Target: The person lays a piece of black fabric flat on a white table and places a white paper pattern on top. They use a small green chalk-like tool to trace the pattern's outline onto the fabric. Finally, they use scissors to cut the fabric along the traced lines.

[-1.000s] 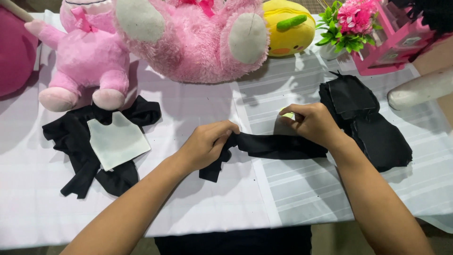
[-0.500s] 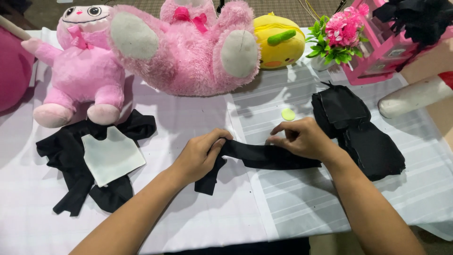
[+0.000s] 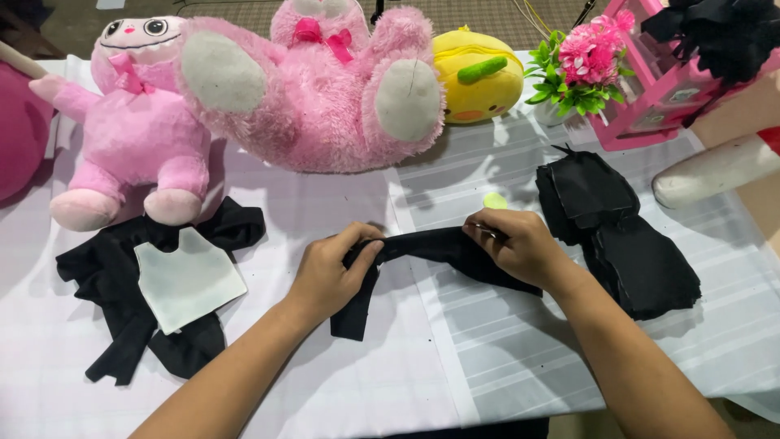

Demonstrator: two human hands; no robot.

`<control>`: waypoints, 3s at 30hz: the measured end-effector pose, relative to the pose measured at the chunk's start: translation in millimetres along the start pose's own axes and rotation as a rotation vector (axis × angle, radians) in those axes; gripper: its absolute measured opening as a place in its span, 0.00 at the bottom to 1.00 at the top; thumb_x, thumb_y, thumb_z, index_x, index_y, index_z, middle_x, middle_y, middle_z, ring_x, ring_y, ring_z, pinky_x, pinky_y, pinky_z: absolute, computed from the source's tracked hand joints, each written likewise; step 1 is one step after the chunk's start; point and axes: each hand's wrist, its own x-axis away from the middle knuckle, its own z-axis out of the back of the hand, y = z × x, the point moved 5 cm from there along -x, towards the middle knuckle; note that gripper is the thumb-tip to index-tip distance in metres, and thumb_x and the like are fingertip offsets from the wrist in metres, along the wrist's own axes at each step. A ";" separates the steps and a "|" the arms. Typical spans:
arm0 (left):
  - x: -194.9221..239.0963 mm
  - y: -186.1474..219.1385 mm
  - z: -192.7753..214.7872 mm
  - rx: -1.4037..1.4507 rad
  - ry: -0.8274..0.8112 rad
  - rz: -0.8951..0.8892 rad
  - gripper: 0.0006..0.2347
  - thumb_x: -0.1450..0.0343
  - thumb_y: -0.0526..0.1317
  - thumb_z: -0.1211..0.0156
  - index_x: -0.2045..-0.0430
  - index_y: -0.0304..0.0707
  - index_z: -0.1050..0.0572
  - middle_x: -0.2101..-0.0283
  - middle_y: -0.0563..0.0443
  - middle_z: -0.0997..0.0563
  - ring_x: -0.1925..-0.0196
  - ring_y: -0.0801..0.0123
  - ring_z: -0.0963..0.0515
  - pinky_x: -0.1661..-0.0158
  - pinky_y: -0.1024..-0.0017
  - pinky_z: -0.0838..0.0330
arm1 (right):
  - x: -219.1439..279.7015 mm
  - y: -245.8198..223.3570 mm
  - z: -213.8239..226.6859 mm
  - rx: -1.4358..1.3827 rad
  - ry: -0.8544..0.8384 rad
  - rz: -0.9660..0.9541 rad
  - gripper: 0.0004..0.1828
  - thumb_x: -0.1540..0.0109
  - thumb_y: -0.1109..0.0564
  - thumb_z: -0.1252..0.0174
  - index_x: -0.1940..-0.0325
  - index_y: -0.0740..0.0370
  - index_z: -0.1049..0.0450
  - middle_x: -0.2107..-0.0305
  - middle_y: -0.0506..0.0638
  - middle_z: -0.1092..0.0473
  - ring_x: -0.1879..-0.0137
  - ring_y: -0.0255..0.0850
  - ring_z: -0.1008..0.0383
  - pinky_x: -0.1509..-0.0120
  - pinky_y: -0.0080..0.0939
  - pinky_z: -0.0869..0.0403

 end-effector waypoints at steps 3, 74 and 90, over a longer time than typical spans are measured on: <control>-8.8 16.9 11.1 -0.015 0.112 -0.076 0.04 0.25 0.36 0.44 0.68 0.41 0.22 0.66 0.49 0.14 0.58 0.58 0.15 0.59 0.65 0.21 | 0.4 -13.0 5.3 0.042 0.042 0.058 0.03 0.36 0.59 0.37 0.65 0.53 0.21 0.81 0.43 0.26 0.76 0.38 0.27 0.65 0.34 0.25; 25.9 40.1 97.0 -0.423 -0.311 -0.214 0.15 0.35 0.23 0.50 0.56 0.36 0.24 0.66 0.49 0.22 0.65 0.54 0.22 0.67 0.61 0.29 | 55.7 -14.6 95.6 0.169 -0.288 -0.465 0.12 0.40 0.66 0.37 0.56 0.57 0.15 0.66 0.43 0.17 0.62 0.31 0.24 0.54 0.30 0.28; 17.0 53.3 102.9 -0.553 -0.101 -0.379 0.16 0.32 0.23 0.51 0.51 0.32 0.29 0.57 0.42 0.17 0.58 0.50 0.17 0.69 0.56 0.26 | 42.4 -15.5 121.0 0.380 0.017 0.036 0.13 0.33 0.71 0.39 0.49 0.61 0.17 0.54 0.51 0.21 0.55 0.38 0.22 0.51 0.35 0.27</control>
